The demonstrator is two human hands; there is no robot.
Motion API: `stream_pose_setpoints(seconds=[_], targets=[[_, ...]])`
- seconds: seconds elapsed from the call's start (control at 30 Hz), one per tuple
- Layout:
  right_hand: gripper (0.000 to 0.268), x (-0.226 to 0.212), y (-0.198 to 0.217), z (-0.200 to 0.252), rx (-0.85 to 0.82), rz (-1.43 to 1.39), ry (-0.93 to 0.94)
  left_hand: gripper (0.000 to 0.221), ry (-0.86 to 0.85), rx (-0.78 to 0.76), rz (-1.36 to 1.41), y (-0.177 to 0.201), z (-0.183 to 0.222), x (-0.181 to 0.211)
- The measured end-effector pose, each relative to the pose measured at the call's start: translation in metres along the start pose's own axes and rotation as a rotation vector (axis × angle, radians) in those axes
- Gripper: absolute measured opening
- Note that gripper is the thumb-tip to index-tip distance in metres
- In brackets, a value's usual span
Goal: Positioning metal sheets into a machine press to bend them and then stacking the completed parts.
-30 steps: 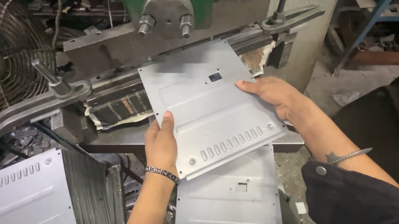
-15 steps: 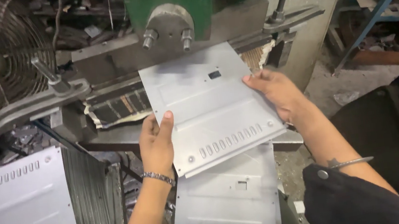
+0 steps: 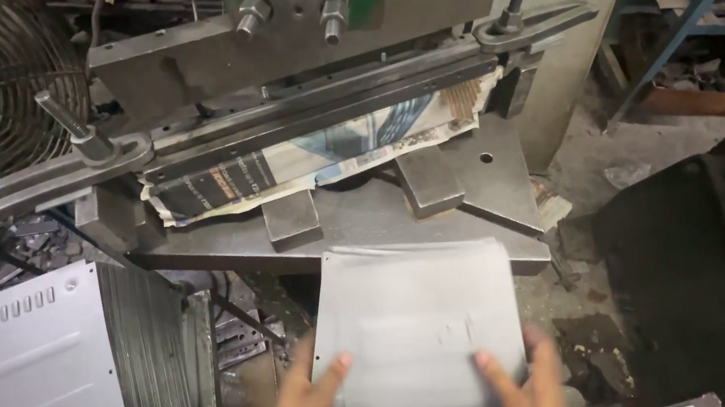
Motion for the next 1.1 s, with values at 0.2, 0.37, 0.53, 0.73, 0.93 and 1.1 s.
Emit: stream_pose_setpoints(seconds=[0.2,0.37,0.53,0.73,0.93,1.1], targets=[[0.057,0.001,-0.029,-0.012,-0.158,-0.375,-0.523,0.059,0.344,-0.002,0.367,-0.032,0.017,-0.01],[0.049,-0.037,-0.048,-0.064,-0.255,-0.34,-0.509,0.059,0.518,0.116,0.411,-0.037,0.01,0.006],[0.056,-0.019,-0.048,-0.077,-0.407,-0.13,-0.442,0.072,0.281,0.008,0.205,-0.049,-0.008,-0.014],[0.064,0.013,-0.04,-0.034,-0.399,-0.291,-0.52,0.082,0.181,0.032,0.09,-0.053,-0.029,0.026],[0.062,0.084,-0.042,-0.004,-0.312,-0.546,-0.547,0.07,0.105,0.031,-0.038,-0.05,-0.028,0.031],[0.068,0.029,-0.037,-0.009,-0.276,-0.344,-0.602,0.062,0.109,-0.005,0.162,-0.057,-0.021,0.016]])
Point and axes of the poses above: each hand's wrist, its own z-axis away from the middle knuckle, its own y-axis out of the back of the hand, x = y × z, the point moved 8 cm from there along -z, towards the middle knuckle, and after that the axes turned 1 degree about -y, right-handed, at the moved point
